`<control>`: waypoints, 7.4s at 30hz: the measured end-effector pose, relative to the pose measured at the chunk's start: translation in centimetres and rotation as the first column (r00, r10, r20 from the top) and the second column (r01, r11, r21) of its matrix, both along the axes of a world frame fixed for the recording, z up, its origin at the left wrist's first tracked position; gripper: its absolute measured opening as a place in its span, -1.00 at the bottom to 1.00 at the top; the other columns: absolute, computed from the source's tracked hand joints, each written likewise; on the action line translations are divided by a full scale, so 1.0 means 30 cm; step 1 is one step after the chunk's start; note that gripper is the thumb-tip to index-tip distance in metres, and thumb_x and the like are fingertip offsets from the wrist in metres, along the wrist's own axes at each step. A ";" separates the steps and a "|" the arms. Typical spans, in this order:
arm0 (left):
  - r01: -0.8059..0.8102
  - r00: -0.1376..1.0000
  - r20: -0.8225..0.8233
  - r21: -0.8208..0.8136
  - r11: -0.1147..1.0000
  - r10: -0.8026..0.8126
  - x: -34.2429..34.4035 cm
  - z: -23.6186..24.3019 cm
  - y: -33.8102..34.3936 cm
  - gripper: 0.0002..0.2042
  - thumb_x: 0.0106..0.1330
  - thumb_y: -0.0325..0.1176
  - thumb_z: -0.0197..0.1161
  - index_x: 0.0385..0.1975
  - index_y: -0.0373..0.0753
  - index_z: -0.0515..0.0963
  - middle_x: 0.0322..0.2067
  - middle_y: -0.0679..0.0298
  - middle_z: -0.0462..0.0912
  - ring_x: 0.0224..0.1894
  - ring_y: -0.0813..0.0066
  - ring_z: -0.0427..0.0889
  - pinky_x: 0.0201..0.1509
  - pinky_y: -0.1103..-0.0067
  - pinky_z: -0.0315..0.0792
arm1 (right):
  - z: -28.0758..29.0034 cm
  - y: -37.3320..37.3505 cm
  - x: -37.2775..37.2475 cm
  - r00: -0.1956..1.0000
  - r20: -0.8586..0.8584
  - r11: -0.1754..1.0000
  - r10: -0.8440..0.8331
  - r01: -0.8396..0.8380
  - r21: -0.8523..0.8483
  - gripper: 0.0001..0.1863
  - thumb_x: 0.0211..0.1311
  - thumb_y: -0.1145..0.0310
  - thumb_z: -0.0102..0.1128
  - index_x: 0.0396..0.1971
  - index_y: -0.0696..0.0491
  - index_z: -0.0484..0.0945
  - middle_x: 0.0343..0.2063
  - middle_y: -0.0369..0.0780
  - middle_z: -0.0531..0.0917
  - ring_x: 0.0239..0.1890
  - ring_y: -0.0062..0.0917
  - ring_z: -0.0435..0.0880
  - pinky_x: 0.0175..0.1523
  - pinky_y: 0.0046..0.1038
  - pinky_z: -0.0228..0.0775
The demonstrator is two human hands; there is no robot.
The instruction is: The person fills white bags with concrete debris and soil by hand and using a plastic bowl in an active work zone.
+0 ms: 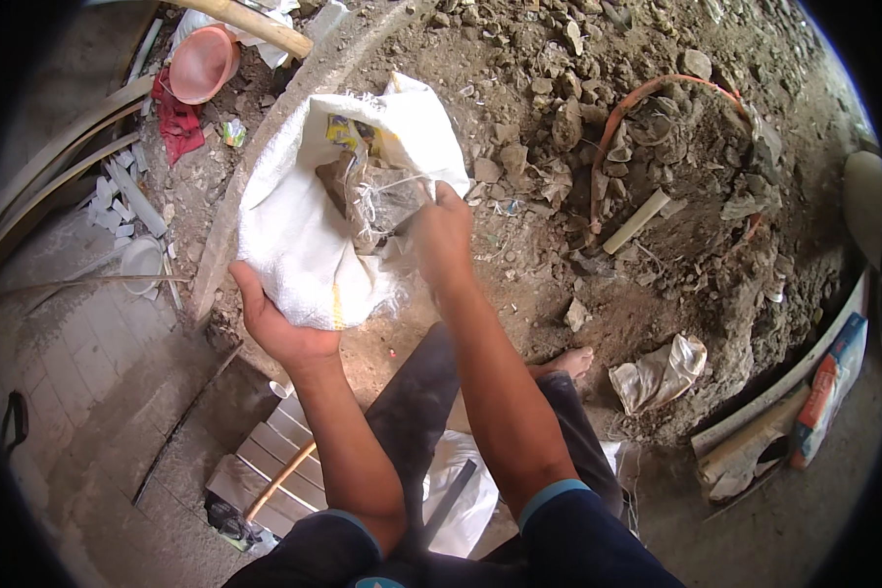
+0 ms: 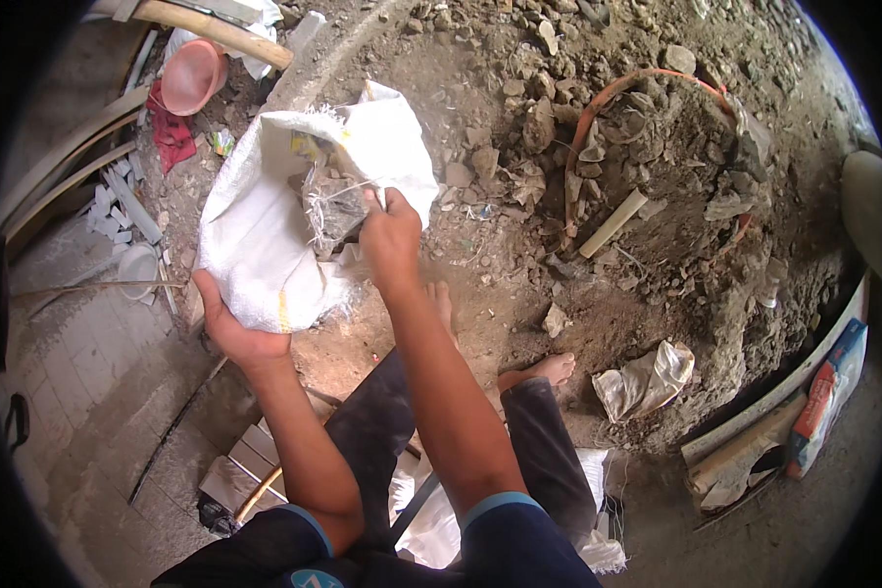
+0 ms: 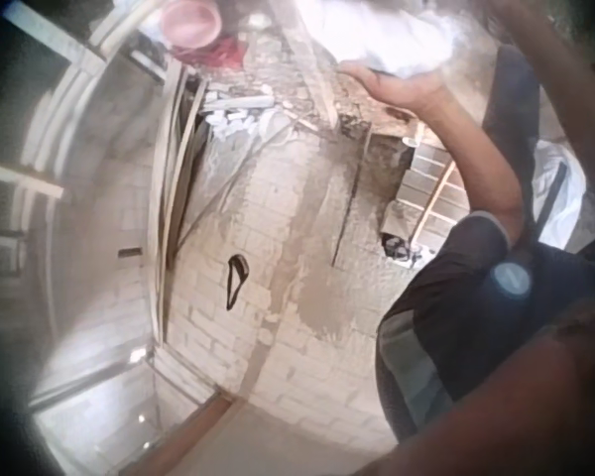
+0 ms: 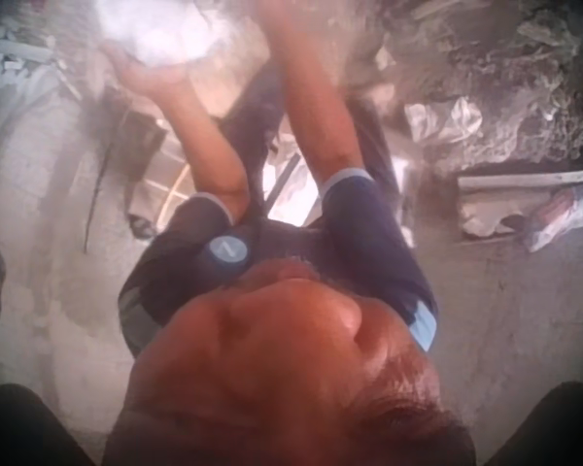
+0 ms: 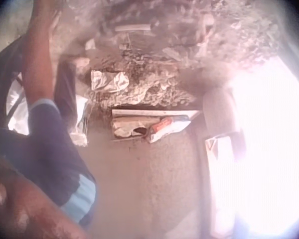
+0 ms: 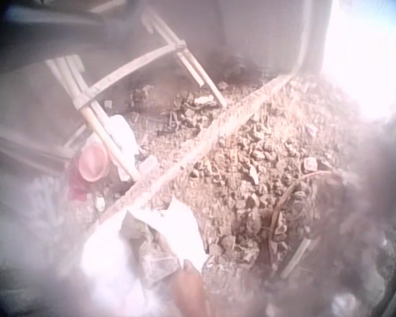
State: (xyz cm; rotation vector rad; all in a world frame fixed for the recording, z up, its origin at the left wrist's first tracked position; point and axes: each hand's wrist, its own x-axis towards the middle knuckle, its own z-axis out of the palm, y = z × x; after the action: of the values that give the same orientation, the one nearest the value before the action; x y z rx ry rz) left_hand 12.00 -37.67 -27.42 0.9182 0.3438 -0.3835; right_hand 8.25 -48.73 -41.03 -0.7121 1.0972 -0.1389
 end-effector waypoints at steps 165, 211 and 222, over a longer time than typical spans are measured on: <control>0.159 0.904 -0.424 0.463 0.872 0.060 0.026 0.149 0.487 -0.34 0.38 0.18 -0.31 0.23 -0.26 0.22 0.16 0.09 0.37 0.19 0.10 0.36 0.26 0.20 0.25 | 0.522 -0.062 0.122 0.922 -0.035 0.921 0.386 -0.383 0.067 -0.77 0.13 0.47 -0.06 -0.29 0.21 0.55 -0.67 -0.25 0.44 -0.64 -0.52 0.38 -0.50 -0.42 0.31; 0.710 0.703 -0.532 0.575 0.407 -0.472 -0.527 0.143 0.074 -0.40 0.38 0.05 -0.06 0.03 -0.50 0.36 -0.10 0.05 0.57 -0.03 0.25 0.56 0.05 0.47 0.41 | 0.209 0.032 -1.299 0.703 -0.710 0.738 -0.037 -0.460 -0.494 -0.68 -0.26 0.50 0.19 -0.39 0.28 0.43 -0.41 -0.10 0.54 -0.38 -0.31 0.50 -0.23 -0.36 0.34; -0.034 0.153 -0.302 0.950 -0.310 -0.941 -0.400 0.223 -0.075 -0.28 0.06 -0.26 0.29 0.25 -0.26 0.15 0.28 -0.02 0.13 0.29 -0.05 0.14 0.31 0.29 0.11 | 0.590 0.044 -1.122 0.676 -0.489 0.761 0.552 -0.648 -0.036 -0.59 -0.13 0.19 0.33 -0.49 0.30 0.57 -0.56 -0.03 0.60 -0.47 -0.27 0.57 -0.29 -0.31 0.39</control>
State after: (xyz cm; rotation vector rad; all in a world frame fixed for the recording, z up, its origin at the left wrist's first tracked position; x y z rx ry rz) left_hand -0.01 -39.92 -20.73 2.6559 -1.1449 -0.7642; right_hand -25.40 -47.41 -23.31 -1.3184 1.2362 0.5263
